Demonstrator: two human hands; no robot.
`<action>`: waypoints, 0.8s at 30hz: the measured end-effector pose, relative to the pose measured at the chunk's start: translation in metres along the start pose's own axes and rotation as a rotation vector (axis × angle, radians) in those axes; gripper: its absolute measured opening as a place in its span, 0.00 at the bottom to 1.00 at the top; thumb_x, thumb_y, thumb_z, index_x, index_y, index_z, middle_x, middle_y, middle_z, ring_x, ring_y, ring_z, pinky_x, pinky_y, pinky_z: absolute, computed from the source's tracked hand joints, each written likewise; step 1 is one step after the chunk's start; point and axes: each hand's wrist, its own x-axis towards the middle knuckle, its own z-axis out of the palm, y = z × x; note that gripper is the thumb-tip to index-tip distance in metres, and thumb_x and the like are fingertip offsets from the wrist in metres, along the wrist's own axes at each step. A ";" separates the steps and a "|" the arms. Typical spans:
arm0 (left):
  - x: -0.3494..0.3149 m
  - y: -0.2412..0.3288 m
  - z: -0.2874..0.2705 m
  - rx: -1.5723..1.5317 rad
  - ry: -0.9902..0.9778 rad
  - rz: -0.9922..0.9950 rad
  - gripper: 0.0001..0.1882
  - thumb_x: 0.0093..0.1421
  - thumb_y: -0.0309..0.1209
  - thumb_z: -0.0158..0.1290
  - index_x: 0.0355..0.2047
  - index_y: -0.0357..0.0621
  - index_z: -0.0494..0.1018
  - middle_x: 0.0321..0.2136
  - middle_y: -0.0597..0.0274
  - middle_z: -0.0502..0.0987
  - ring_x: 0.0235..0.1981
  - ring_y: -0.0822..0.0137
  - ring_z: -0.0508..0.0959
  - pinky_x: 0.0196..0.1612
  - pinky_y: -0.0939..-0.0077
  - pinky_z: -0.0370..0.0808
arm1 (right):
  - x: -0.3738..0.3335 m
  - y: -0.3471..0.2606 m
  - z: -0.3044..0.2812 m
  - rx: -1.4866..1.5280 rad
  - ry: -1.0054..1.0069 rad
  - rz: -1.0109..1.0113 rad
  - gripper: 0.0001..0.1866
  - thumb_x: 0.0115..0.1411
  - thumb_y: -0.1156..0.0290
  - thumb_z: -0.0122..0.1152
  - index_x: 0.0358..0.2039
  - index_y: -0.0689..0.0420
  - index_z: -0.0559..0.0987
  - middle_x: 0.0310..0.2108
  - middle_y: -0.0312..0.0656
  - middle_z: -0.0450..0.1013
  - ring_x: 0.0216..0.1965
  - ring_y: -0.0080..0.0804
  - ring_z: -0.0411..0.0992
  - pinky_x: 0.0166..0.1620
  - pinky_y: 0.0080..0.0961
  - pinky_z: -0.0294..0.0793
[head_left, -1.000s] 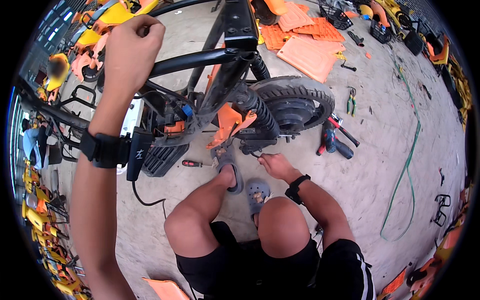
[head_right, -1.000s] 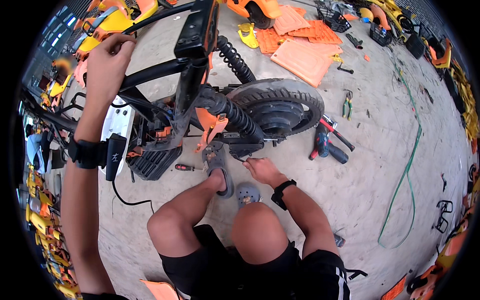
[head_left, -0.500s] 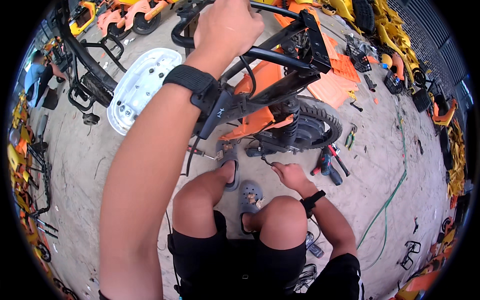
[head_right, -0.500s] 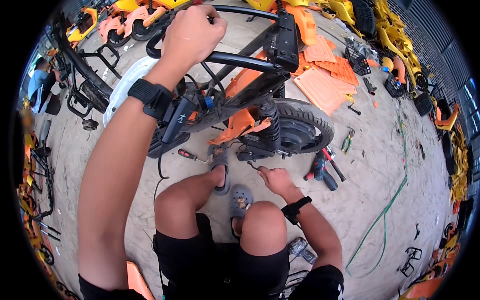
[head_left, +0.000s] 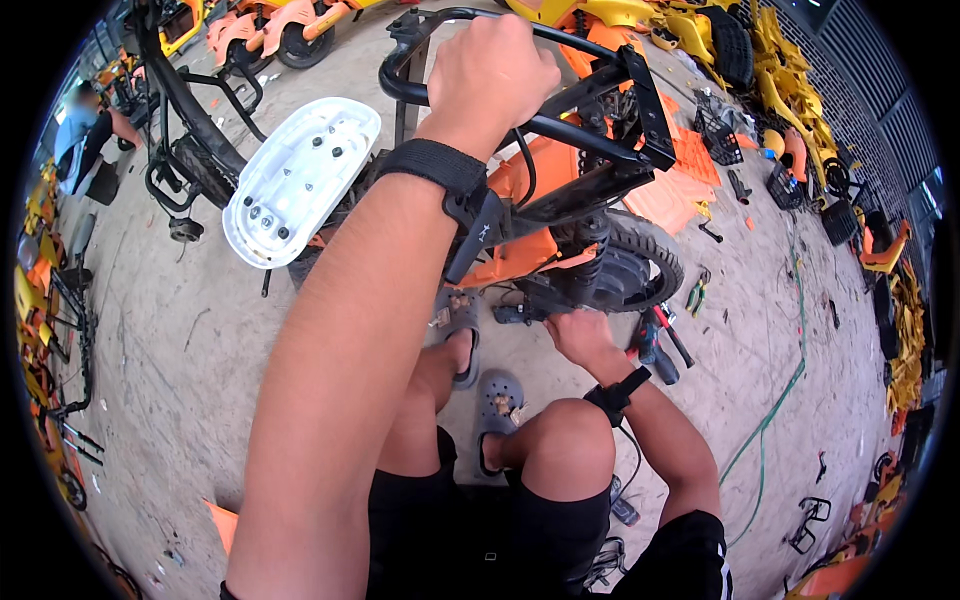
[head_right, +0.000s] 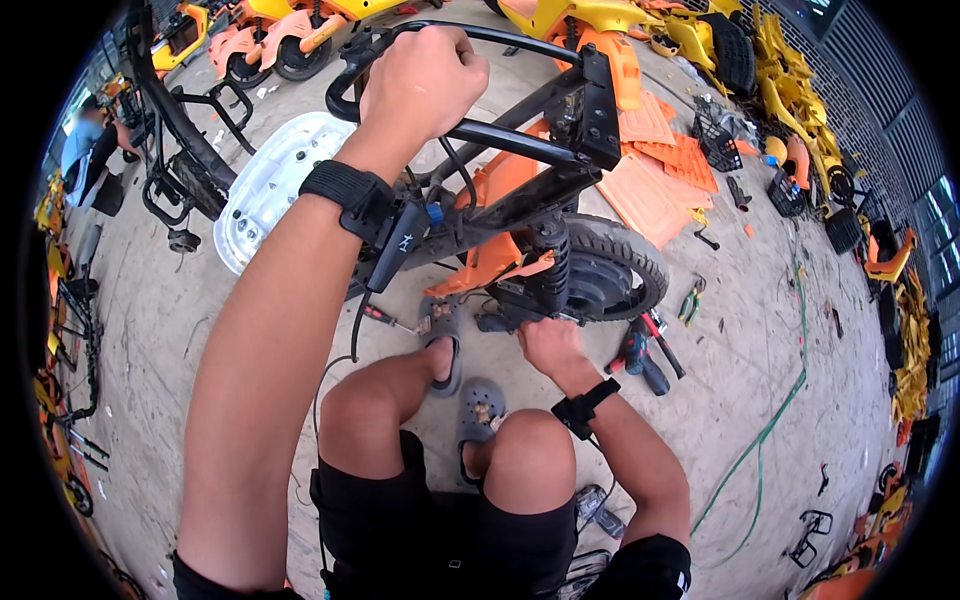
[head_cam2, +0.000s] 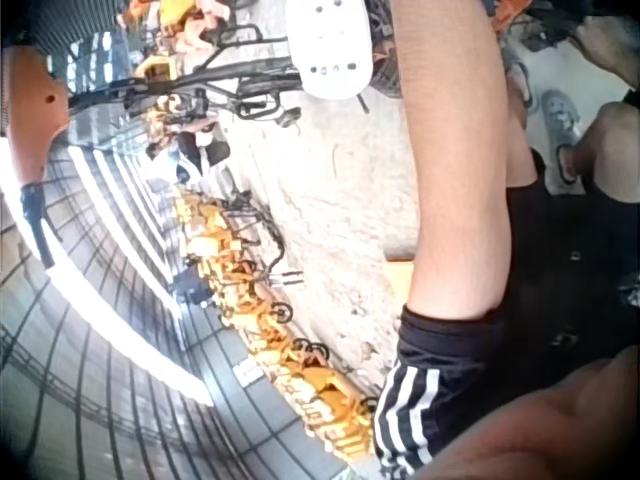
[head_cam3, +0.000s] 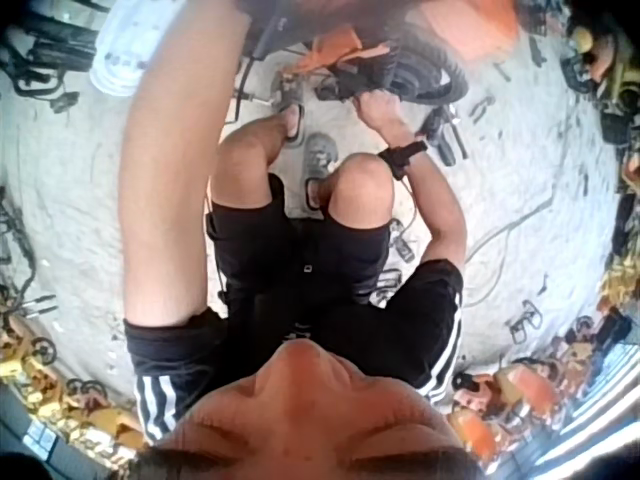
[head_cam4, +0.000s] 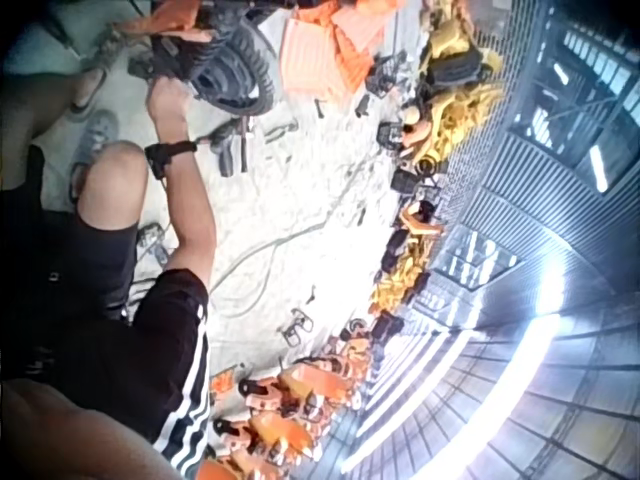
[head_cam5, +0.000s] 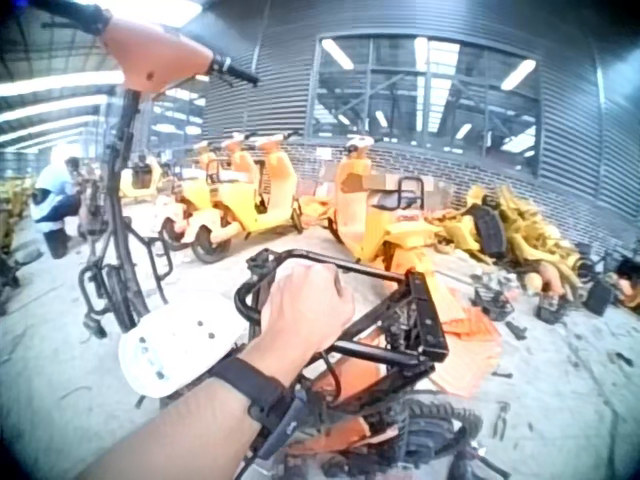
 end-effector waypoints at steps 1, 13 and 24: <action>0.000 0.000 0.000 -0.003 0.002 0.007 0.15 0.53 0.38 0.49 0.32 0.45 0.82 0.28 0.46 0.81 0.34 0.46 0.81 0.44 0.57 0.77 | 0.001 0.001 -0.004 0.005 -0.021 0.011 0.16 0.64 0.56 0.51 0.29 0.53 0.81 0.22 0.48 0.77 0.27 0.48 0.78 0.31 0.44 0.77; -0.001 0.002 -0.001 0.032 -0.029 0.064 0.17 0.53 0.42 0.50 0.36 0.47 0.81 0.31 0.46 0.81 0.37 0.45 0.80 0.45 0.57 0.76 | 0.002 0.009 -0.005 0.246 -0.109 0.114 0.20 0.58 0.53 0.52 0.28 0.57 0.83 0.26 0.51 0.78 0.32 0.51 0.78 0.40 0.44 0.77; 0.011 -0.013 0.009 -0.001 -0.112 0.167 0.19 0.54 0.41 0.50 0.36 0.40 0.79 0.24 0.54 0.78 0.27 0.58 0.78 0.38 0.70 0.74 | -0.001 0.018 0.005 0.341 -0.094 0.160 0.22 0.52 0.52 0.56 0.28 0.60 0.82 0.27 0.56 0.78 0.35 0.52 0.78 0.44 0.44 0.77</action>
